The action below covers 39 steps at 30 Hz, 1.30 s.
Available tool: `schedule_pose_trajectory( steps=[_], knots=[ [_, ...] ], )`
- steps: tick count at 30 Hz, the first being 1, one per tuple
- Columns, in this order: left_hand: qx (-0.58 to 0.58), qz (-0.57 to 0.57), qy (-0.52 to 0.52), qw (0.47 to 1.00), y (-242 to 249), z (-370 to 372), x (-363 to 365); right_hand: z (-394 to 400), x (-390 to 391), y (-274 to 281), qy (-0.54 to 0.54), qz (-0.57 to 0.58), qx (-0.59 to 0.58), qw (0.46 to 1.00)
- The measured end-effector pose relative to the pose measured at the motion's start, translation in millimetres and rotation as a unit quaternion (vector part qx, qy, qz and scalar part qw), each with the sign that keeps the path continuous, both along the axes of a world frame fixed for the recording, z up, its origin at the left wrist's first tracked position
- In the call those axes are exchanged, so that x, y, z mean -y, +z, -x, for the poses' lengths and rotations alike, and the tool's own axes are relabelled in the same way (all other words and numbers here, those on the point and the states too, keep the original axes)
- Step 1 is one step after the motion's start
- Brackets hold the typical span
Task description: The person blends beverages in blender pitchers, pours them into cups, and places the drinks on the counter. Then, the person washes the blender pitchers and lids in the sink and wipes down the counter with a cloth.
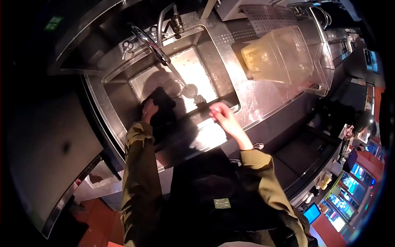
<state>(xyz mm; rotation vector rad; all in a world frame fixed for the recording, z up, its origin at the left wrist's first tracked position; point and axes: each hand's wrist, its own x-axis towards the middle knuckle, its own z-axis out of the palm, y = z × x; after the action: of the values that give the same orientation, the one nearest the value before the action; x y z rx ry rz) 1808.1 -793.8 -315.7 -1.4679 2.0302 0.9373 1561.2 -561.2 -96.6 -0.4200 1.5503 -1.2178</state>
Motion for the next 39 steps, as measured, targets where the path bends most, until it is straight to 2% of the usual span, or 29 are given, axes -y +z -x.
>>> schedule_pose_trajectory(
  steps=[1, 3, 5, 7, 8, 9, 10, 11, 12, 13, 14, 15, 16, 17, 18, 19, 20, 21, 23, 25, 27, 29, 30, 33, 34, 35, 37, 38, 39],
  knots=[
    [0.01, 0.014, -0.028, 0.999, -4.5, -0.8, -7.5, -5.4, 26.6, 1.6, -0.01, -0.001, 0.016, 1.0],
    [0.029, 0.048, -0.093, 0.994, -16.6, -3.0, -16.2, -11.1, 67.5, -5.6, -0.006, 0.041, -0.028, 0.999],
    [0.073, 0.033, -0.123, 0.989, -7.5, 7.9, -20.1, -15.2, 102.3, -14.1, -0.02, 0.055, -0.057, 0.997],
    [0.081, 0.03, -0.157, 0.984, 6.4, 11.6, -17.7, -9.9, 131.3, -7.9, -0.022, 0.008, 0.002, 1.0],
    [0.039, -0.061, -0.218, 0.973, -15.4, 7.5, -12.7, -7.5, 142.9, -6.2, -0.024, -0.014, 0.032, 0.999],
    [-0.001, -0.152, -0.274, 0.95, -55.2, -3.7, -6.6, -6.4, 151.4, -9.1, -0.027, -0.016, 0.046, 0.998],
    [-0.039, -0.239, -0.326, 0.914, -74.1, -10.5, 0.8, -5.3, 160.1, -14.0, -0.029, -0.015, 0.06, 0.998],
    [-0.044, -0.223, -0.307, 0.924, -50.8, 2.9, 2.0, -4.8, 166.6, -17.2, -0.032, -0.01, 0.073, 0.997],
    [-0.049, -0.205, -0.29, 0.934, -2.4, 31.3, -4.1, -5.4, 170.2, -19.7, -0.038, -0.021, 0.114, 0.992],
    [-0.056, -0.188, -0.274, 0.942, 37.4, 55.1, -11.2, -6.5, 171.2, -22.0, -0.032, -0.025, 0.082, 0.996],
    [-0.093, -0.161, -0.201, 0.962, 57.4, 68.3, -15.1, -7.5, 169.3, -21.2, -0.027, -0.033, 0.047, 0.998],
    [-0.134, -0.134, -0.126, 0.974, 71.2, 83.5, -20.3, -4.8, 164.3, -19.4, -0.022, -0.042, 0.009, 0.999],
    [-0.124, -0.061, -0.091, 0.986, 82.8, 102.0, -24.7, -0.1, 156.6, -17.8, -0.029, -0.05, -0.008, 0.998],
    [-0.184, 0.019, 0.005, 0.983, 64.4, 114.8, -31.7, 0.3, 149.4, -4.9, -0.101, -0.028, 0.021, 0.994],
    [-0.244, -0.066, 0.084, 0.964, 44.4, 128.4, -27.5, 4.3, 138.0, -4.6, -0.123, -0.023, 0.011, 0.992],
    [-0.297, -0.151, 0.16, 0.929, 76.1, 144.8, -18.7, 9.4, 124.4, -8.1, -0.144, -0.018, 0.002, 0.989],
    [-0.246, -0.287, 0.31, 0.872, 111.9, 153.0, -17.2, 16.1, 110.1, -10.8, -0.147, -0.042, -0.009, 0.988],
    [-0.297, -0.415, 0.427, 0.746, 88.0, 162.8, -18.3, 19.2, 98.2, -8.0, -0.155, -0.045, -0.008, 0.987],
    [-0.361, -0.46, 0.487, 0.649, 125.6, 176.9, -26.1, 21.1, 73.7, 1.7, -0.173, -0.049, -0.007, 0.984],
    [-0.385, -0.483, 0.524, 0.586, 103.7, 185.0, -30.9, 20.8, 53.9, 1.7, -0.177, -0.058, -0.006, 0.982],
    [-0.527, -0.526, 0.435, 0.505, 70.7, 174.0, -38.3, 17.9, 38.5, 13.4, -0.185, -0.057, 0.039, 0.98],
    [-0.445, -0.55, 0.523, 0.475, 95.8, 148.5, -41.3, 12.8, 20.0, 4.0, -0.209, -0.003, 0.071, 0.975],
    [-0.454, -0.53, 0.534, 0.477, 99.1, 135.1, -45.7, 13.1, 14.2, -3.4, -0.218, 0.026, 0.087, 0.972],
    [-0.443, -0.523, 0.575, 0.446, 92.8, 93.2, -52.3, 10.7, 10.6, -13.3, -0.205, 0.0, 0.092, 0.974],
    [-0.434, -0.494, 0.608, 0.446, 114.5, 91.0, -59.9, 11.2, 13.3, -19.6, -0.19, 0.002, 0.122, 0.974],
    [-0.421, -0.477, 0.626, 0.451, 114.8, 85.5, -64.5, 12.2, 16.0, -26.5, -0.157, -0.026, 0.14, 0.977],
    [-0.421, -0.506, 0.619, 0.427, 105.0, 79.7, -69.4, 12.2, 20.2, -36.5, -0.092, -0.083, 0.171, 0.977],
    [-0.423, -0.489, 0.627, 0.435, 127.5, 89.4, -76.1, 3.7, 26.5, -41.6, -0.117, -0.121, 0.151, 0.974],
    [-0.444, -0.478, 0.611, 0.448, 126.0, 90.1, -80.2, 0.2, 30.9, -46.3, -0.115, -0.113, 0.186, 0.969]
  ],
)
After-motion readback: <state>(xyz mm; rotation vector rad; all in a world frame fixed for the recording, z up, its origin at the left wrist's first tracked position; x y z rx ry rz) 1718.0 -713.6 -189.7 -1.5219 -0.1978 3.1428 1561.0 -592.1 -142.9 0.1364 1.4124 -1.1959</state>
